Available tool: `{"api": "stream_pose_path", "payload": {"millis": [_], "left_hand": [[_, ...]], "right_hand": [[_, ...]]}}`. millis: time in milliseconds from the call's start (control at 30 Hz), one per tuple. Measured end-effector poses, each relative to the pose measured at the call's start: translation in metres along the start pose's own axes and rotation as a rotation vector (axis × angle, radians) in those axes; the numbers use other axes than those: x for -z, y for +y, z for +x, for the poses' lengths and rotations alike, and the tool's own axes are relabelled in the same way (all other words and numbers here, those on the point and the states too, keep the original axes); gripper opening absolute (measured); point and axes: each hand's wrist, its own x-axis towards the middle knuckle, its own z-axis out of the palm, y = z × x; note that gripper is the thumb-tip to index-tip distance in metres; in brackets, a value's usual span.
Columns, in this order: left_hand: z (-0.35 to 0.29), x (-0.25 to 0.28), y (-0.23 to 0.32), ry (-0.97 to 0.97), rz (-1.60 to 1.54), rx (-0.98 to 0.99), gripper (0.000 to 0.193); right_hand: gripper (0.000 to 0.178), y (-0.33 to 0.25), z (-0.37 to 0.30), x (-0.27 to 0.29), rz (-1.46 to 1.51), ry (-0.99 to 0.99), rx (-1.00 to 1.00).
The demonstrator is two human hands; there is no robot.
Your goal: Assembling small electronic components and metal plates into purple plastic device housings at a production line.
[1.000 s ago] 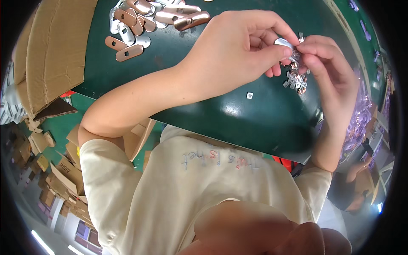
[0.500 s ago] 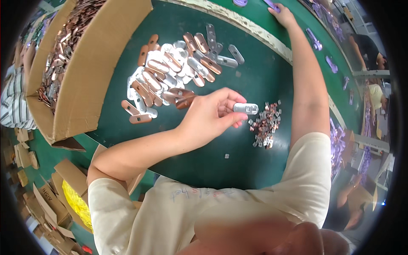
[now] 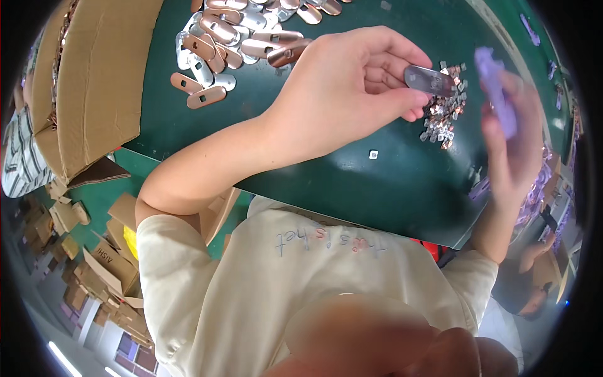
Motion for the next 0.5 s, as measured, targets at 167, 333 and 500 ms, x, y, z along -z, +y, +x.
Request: {"api": "stream_pose_path", "payload": {"millis": [167, 333, 500], "left_hand": [[-0.007, -0.009, -0.004, -0.076, 0.027, 0.009, 0.023], [-0.017, -0.009, -0.006, -0.078, 0.041, 0.064, 0.025], [-0.014, -0.011, -0.005, -0.117, 0.055, 0.039, 0.027]], "right_hand": [[0.034, -0.01, -0.022, -0.007, -0.324, -0.041, 0.086], [0.033, -0.007, -0.024, -0.017, -0.273, -0.025, 0.182], [0.032, -0.011, -0.025, -0.013, -0.189, -0.021, 0.136]]}}
